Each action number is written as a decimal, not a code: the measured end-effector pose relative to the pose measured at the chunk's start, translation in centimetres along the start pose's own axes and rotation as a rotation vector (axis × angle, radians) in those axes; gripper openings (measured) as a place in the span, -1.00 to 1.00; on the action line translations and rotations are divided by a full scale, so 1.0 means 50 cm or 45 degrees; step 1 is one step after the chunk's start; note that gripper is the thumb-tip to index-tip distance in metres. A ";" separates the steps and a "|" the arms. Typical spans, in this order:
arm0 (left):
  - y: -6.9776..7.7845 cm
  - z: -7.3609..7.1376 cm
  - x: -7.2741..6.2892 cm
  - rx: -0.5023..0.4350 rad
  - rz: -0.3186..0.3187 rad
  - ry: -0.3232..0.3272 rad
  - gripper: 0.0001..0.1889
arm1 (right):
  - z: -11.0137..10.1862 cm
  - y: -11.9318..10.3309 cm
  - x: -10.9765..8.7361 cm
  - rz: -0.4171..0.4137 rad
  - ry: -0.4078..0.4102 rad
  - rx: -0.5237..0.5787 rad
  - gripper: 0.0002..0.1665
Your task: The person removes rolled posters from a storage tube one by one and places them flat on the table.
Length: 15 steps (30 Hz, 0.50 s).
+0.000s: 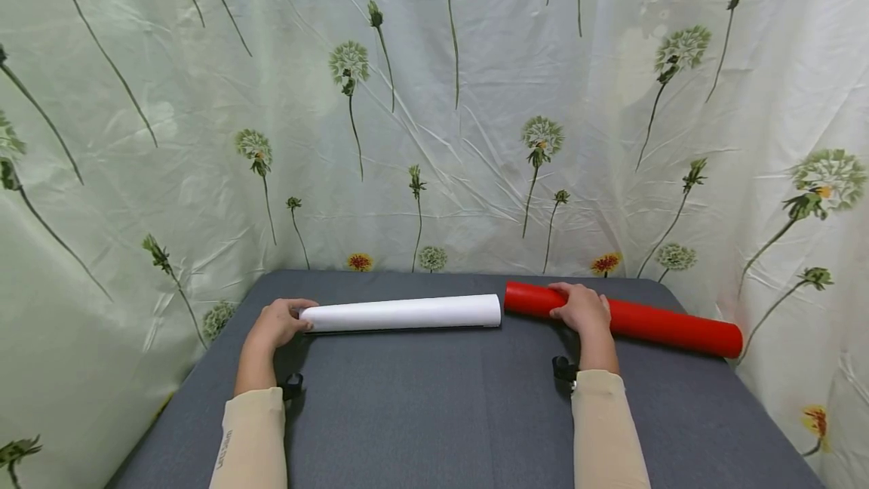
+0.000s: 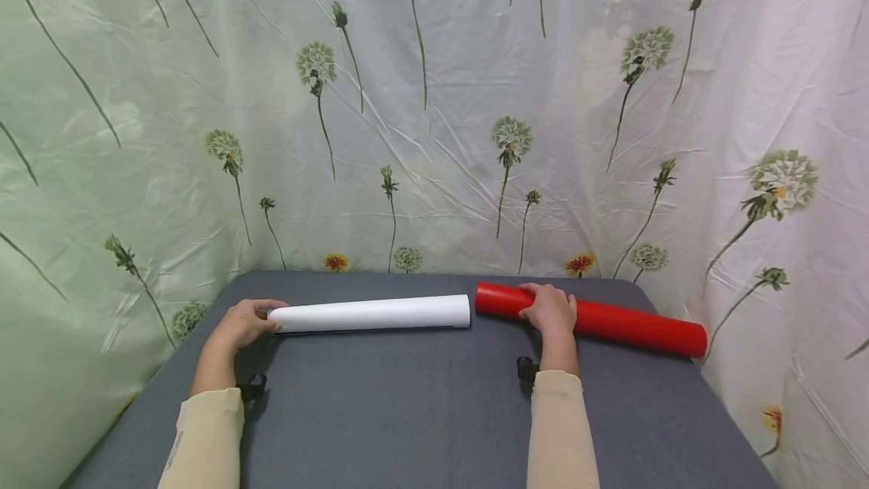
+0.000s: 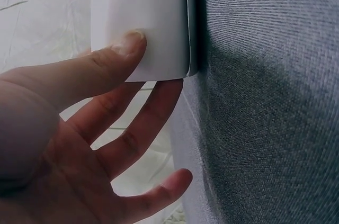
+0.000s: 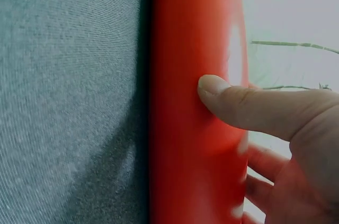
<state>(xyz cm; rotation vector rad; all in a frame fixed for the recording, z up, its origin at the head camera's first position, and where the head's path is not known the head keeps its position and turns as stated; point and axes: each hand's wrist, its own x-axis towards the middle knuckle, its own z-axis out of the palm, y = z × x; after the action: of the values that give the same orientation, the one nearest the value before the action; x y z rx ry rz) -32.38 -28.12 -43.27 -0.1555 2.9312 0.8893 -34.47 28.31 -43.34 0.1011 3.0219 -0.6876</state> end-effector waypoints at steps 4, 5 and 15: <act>-0.003 -0.001 0.001 -0.003 0.025 -0.016 -0.53 | 0.006 -0.005 0.000 0.038 0.026 0.002 -0.25; -0.004 -0.001 0.001 -0.004 0.035 -0.021 -0.53 | 0.008 -0.006 0.001 0.046 0.031 -0.001 -0.25; -0.009 0.001 0.004 -0.017 0.134 -0.079 -0.55 | 0.013 -0.017 0.000 0.095 0.031 -0.058 -0.22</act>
<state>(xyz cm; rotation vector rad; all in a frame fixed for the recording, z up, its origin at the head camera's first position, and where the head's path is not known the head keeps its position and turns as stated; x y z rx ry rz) -32.50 -28.51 -43.58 0.0252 2.8996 0.9099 -34.51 27.27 -43.59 0.2209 3.0371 -0.6161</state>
